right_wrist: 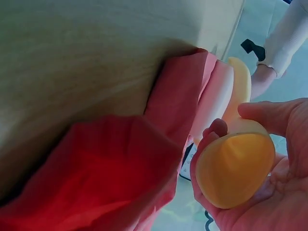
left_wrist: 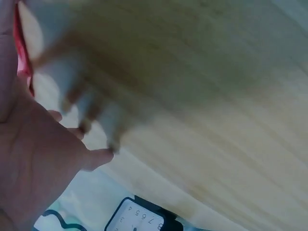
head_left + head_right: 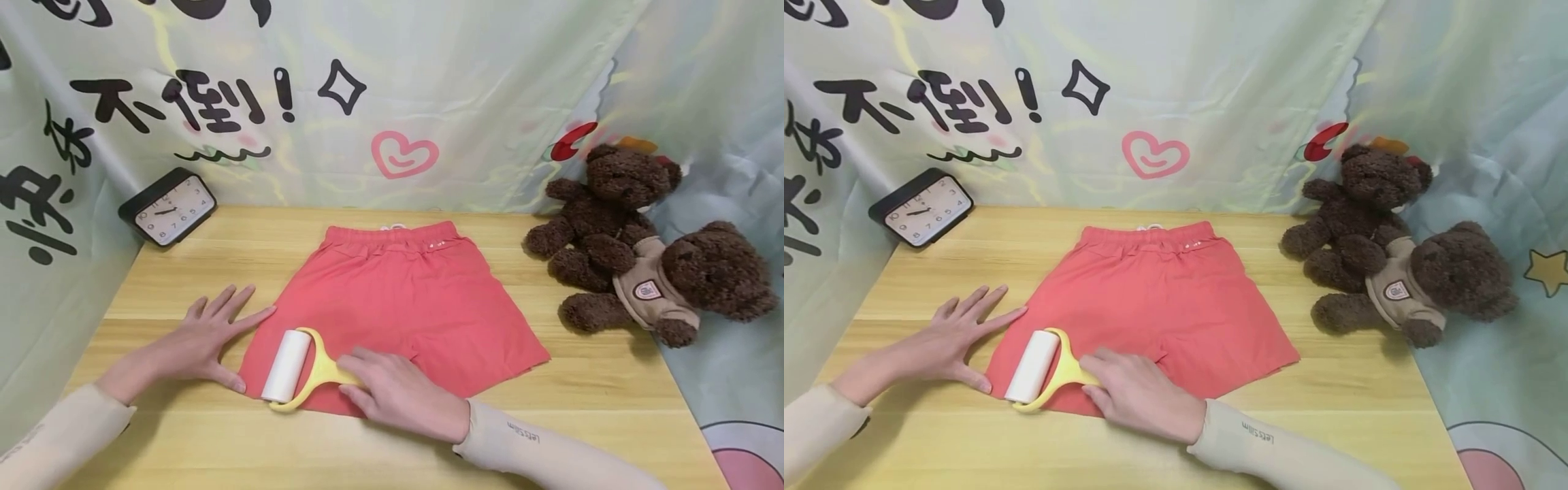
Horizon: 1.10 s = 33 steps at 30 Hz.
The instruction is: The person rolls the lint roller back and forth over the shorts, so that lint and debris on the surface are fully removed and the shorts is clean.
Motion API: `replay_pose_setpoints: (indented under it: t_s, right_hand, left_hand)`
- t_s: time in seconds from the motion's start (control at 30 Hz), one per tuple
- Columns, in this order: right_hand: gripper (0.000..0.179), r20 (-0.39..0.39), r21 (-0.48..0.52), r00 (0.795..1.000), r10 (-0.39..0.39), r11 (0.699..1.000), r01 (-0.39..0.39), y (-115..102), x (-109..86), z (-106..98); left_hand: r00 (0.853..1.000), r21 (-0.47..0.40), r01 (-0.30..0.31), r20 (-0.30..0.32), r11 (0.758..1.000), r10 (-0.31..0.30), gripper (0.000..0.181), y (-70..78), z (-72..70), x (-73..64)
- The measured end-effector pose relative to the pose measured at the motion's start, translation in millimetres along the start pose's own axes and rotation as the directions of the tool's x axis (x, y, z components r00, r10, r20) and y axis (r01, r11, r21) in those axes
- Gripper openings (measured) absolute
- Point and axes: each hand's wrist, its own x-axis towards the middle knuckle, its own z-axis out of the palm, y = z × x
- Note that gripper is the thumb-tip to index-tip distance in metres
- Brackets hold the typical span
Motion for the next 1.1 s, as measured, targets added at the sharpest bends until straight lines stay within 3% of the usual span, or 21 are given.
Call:
replay_pose_setpoints:
  t_s: [0.27,0.6,0.9,1.1]
  right_hand:
    - [0.013,0.009,0.007,1.000,-0.023,1.000,0.023,8.0,-5.6,-6.3]
    - [0.012,0.065,0.026,0.996,-0.066,0.998,0.065,31.1,-23.2,-31.4]
    - [0.014,0.111,0.023,0.992,-0.065,0.998,0.062,61.4,-50.4,-62.7]
    - [0.024,0.084,0.017,0.994,-0.074,0.997,0.073,79.2,-69.9,-77.9]
  left_hand:
    - [1.000,0.074,-0.002,0.011,0.997,0.002,0.130,0.3,2.8,4.8]
    - [1.000,0.063,0.003,0.014,0.998,-0.004,0.131,5.6,4.4,3.7]
    - [1.000,0.070,0.009,0.028,0.997,-0.011,0.131,4.7,2.4,4.6]
    - [0.999,0.077,0.009,0.037,0.997,-0.012,0.133,3.8,-0.9,3.5]
